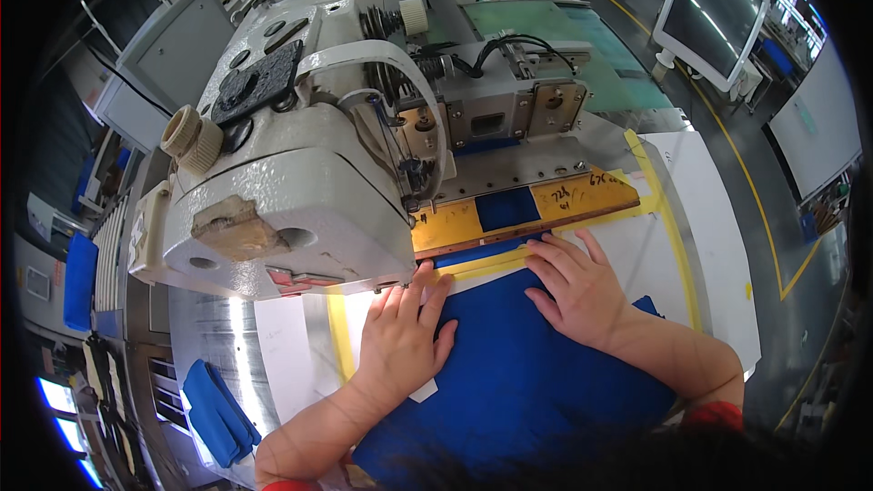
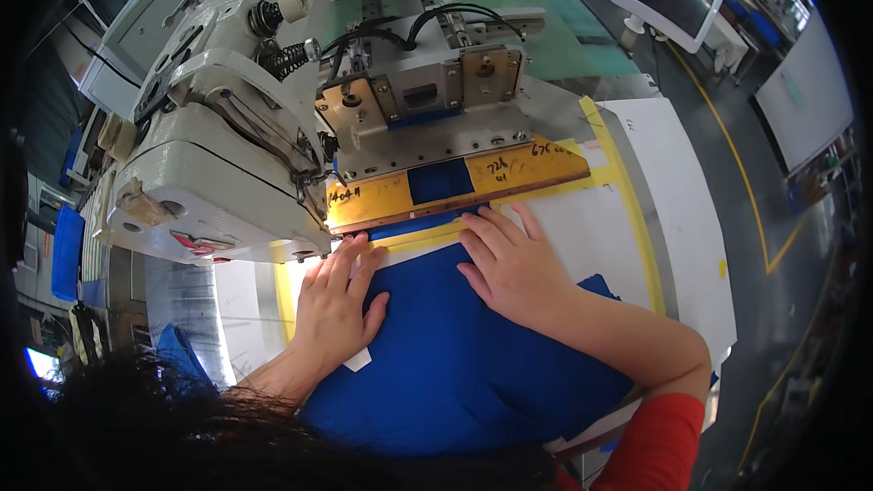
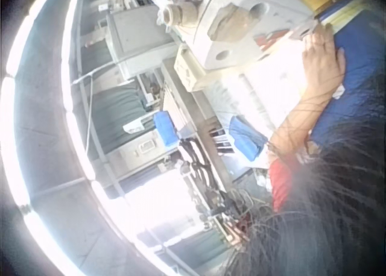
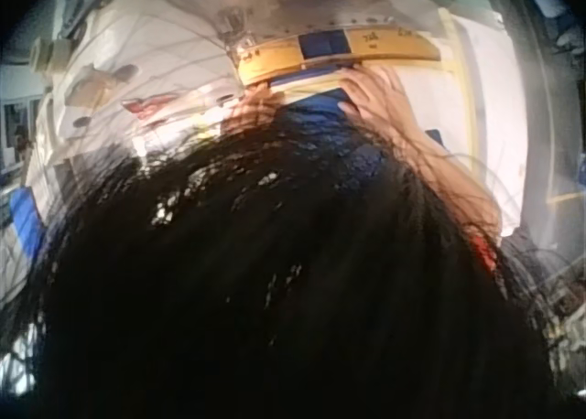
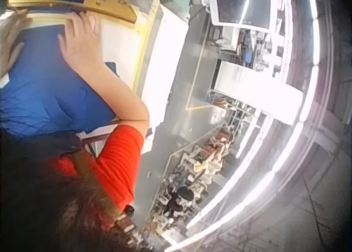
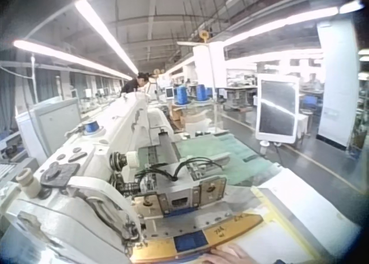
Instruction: The person sews blue fabric pieces together using an industrial sewing machine.
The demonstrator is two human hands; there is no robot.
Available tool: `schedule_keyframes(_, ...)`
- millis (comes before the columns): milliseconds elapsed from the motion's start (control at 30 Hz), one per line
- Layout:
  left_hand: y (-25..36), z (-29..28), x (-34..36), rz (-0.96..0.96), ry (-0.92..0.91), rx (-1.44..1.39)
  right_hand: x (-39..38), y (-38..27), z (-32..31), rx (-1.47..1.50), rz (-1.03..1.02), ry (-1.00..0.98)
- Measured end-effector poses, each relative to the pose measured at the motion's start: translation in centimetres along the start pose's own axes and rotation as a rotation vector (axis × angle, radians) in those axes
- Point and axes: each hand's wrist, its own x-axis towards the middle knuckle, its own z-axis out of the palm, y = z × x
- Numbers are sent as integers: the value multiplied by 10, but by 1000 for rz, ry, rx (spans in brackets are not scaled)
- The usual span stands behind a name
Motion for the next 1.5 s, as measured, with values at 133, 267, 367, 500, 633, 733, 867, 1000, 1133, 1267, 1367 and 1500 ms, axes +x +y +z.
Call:
schedule_keyframes(133,1,0,-1,-5,24,23,0,-1,0,-9,0,7)
schedule_keyframes(267,2,0,-1,-2,27,34,0,-2,0,-25,-7,6)
schedule_keyframes(367,3,-1,0,-4,17,45,-2,-1,2,-54,5,-20)
schedule_keyframes(500,3,-2,2,-6,2,47,-2,0,2,-54,3,-20)
schedule_keyframes(633,3,-1,2,-9,19,37,4,-1,-5,154,-83,19)
schedule_keyframes(733,1,-3,2,57,55,16,4,-13,-6,310,1,-55)
schedule_keyframes(867,6,-6,0,19,54,-112,13,-15,-13,394,138,-239)
schedule_keyframes(1000,3,-2,-3,75,36,-197,30,-14,-20,450,26,-407)
schedule_keyframes(1133,2,-6,-3,78,148,-173,44,-11,-12,489,-6,-352)
schedule_keyframes(1267,-1,-6,-8,86,177,-37,62,-5,0,425,82,-255)
schedule_keyframes(1367,6,-6,-9,-17,40,-25,67,-5,6,510,198,-266)
schedule_keyframes(1500,5,-3,-11,-70,-21,-89,69,-4,8,479,255,-307)
